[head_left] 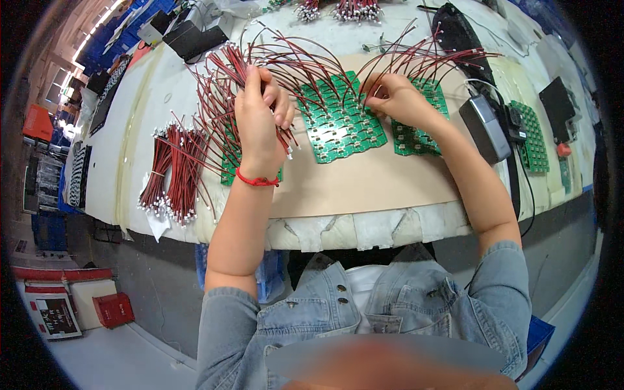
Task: The recorder is inserting bundles of wires into small green printed circuit boards on an electronics assembly line.
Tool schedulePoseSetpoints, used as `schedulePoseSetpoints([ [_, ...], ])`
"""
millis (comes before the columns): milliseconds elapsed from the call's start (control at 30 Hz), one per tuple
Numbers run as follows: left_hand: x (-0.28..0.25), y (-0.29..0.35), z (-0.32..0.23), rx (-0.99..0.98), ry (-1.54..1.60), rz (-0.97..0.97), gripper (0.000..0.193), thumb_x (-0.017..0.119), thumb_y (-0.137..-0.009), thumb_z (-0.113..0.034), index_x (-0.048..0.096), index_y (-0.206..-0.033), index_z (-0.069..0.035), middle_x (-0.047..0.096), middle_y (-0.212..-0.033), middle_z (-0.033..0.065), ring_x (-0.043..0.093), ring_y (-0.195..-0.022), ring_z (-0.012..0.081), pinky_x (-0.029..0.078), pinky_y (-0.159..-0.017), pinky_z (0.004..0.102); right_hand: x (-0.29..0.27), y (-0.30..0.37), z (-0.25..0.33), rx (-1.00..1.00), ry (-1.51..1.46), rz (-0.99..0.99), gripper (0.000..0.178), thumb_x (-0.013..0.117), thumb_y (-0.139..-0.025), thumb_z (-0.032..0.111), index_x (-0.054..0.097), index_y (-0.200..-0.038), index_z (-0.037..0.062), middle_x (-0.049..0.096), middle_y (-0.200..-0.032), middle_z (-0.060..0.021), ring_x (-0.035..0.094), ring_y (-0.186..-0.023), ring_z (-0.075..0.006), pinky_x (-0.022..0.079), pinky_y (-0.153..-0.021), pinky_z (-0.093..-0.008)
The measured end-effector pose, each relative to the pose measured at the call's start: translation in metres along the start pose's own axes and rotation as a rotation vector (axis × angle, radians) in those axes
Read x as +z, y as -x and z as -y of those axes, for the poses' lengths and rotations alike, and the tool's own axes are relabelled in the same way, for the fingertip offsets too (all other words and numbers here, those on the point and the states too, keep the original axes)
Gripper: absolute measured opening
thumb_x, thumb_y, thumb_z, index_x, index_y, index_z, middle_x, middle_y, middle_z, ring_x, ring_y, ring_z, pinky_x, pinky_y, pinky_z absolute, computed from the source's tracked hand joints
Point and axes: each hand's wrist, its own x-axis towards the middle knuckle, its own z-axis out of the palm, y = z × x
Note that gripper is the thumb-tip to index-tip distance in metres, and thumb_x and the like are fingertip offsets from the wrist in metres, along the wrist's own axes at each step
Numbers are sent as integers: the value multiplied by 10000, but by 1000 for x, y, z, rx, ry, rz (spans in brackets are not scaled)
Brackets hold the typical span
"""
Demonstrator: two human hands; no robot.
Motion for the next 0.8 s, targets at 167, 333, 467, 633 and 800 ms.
schedulePoseSetpoints([
  [167, 0, 1, -1, -20, 17, 19, 239, 391, -998, -290, 474, -851, -122, 328, -579, -59, 255, -400, 55, 226, -367, 220, 5, -4, -9, -150, 97, 23, 126, 617, -792, 14, 603, -904, -43, 622, -760, -74, 581, -648, -133, 486, -604, -270],
  [333, 0, 2, 0, -11, 4, 17, 244, 388, -1000, -291, 473, -852, -117, 326, -582, -59, 256, -403, 53, 233, -370, 216, 11, -5, -9, -369, 246, 9, 123, 569, -764, -35, 578, -884, -59, 608, -780, -132, 594, -689, -227, 483, -649, -315],
  [467, 0, 2, 2, -18, -16, 16, 246, 385, -1001, -291, 473, -854, -115, 323, -582, -58, 257, -402, 52, 237, -371, 217, 11, -4, -4, -403, 281, 45, 106, 515, -769, -63, 560, -865, -57, 588, -799, -170, 590, -719, -299, 477, -687, -351],
  [633, 0, 0, 3, -9, -26, 21, 300, 410, -986, -347, 453, -829, -95, 326, -571, -49, 298, -409, 59, 255, -371, 221, 13, -6, -11, -409, 257, 30, 124, 501, -773, -68, 556, -883, -54, 585, -817, -178, 592, -772, -308, 476, -714, -347],
  [800, -1, -2, 4, -17, -26, 38, 279, 415, -980, -329, 446, -824, -101, 322, -573, -48, 296, -410, 58, 257, -375, 224, 12, -6, -11, -397, 250, 47, 109, 517, -799, -40, 570, -893, -55, 605, -845, -167, 599, -811, -308, 476, -747, -344],
])
